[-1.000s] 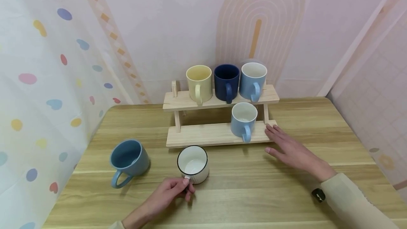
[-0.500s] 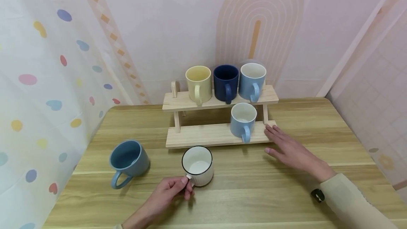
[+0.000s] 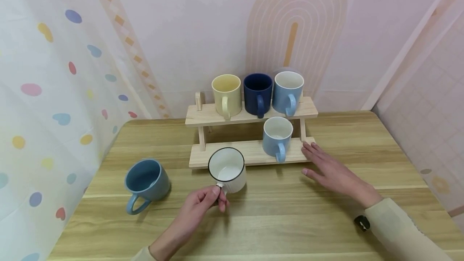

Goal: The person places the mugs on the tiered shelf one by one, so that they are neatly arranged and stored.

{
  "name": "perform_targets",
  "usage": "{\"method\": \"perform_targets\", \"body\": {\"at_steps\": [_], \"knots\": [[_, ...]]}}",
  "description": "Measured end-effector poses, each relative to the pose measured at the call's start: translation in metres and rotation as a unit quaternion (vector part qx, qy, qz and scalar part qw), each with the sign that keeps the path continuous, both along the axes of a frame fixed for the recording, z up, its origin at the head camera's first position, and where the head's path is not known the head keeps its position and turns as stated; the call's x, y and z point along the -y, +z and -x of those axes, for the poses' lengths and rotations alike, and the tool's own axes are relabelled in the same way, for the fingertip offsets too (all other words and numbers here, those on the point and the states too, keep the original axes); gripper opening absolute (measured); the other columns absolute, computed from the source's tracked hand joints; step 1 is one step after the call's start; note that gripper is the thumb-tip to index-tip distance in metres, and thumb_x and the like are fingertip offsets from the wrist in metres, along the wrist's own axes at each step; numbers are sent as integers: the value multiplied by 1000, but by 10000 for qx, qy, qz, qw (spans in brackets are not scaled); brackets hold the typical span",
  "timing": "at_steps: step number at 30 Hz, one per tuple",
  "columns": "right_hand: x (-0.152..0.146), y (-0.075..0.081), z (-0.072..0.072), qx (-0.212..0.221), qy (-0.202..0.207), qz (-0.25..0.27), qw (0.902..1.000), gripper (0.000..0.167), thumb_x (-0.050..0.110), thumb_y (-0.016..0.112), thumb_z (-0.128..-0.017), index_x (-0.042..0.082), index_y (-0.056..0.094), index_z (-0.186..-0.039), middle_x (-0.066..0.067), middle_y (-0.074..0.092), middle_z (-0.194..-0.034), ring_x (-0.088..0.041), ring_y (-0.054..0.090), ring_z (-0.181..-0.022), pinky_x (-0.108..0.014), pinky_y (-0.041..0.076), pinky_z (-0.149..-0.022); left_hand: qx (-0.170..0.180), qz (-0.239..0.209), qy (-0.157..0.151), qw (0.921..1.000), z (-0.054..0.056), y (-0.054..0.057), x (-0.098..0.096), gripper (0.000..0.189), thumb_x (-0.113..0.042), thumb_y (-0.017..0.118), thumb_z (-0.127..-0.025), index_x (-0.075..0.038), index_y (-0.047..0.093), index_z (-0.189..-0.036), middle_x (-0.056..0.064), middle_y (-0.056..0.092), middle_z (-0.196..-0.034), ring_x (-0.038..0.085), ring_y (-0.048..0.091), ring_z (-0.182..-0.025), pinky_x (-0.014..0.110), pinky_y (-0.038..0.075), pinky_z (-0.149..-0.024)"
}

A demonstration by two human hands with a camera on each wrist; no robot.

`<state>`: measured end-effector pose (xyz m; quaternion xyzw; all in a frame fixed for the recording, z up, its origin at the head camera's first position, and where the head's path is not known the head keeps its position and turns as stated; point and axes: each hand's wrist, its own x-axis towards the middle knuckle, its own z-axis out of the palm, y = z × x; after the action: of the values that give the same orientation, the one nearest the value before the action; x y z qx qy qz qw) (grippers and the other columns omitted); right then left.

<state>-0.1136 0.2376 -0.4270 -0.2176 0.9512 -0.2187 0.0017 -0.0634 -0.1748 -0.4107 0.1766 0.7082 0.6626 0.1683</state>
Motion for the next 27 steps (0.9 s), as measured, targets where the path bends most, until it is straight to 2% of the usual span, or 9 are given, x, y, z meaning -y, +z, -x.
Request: {"method": "perform_targets", "body": {"at_steps": [4,11,16,20,27], "knots": [[0,1,0,13,1,-1,10000,70,41,58,-106,-2,38,-158,-16,24,-170,-42,18,-155,-63,25,-119,-96,-140,222,9996,5,6,-12,42,-24,44,-113,11,65,-100,9,70,-87,18,68,-95,29,53,-96],[0,2,-1,28,3,-44,10000,71,42,57,-107,-1,37,-159,-15,24,-170,-41,18,-156,-63,26,-119,-324,-390,590,9970,14,15,-33,41,-21,46,-112,14,64,-99,-1,69,-82,17,69,-90,30,54,-94],[-1,1,0,60,-2,-46,10000,71,43,57,-107,0,36,-159,-14,23,-170,-41,17,-156,-63,25,-119,-157,-631,937,9935,20,19,-50,40,-20,50,-111,17,63,-100,1,68,-81,18,68,-88,30,55,-93],[-1,0,0,38,8,-64,10000,71,44,57,-107,0,36,-159,-15,23,-170,-41,17,-156,-62,26,-119,-97,-744,1198,9900,27,19,-62,39,-19,50,-111,16,63,-98,2,67,-81,18,68,-86,30,55,-91],[-2,-1,1,-3,16,-49,10000,71,43,57,-107,-1,37,-159,-15,24,-170,-41,18,-156,-62,27,-119,-82,-957,1363,9860,39,15,-76,36,-19,49,-112,8,64,-95,2,67,-80,18,70,-90,32,56,-93]]}}
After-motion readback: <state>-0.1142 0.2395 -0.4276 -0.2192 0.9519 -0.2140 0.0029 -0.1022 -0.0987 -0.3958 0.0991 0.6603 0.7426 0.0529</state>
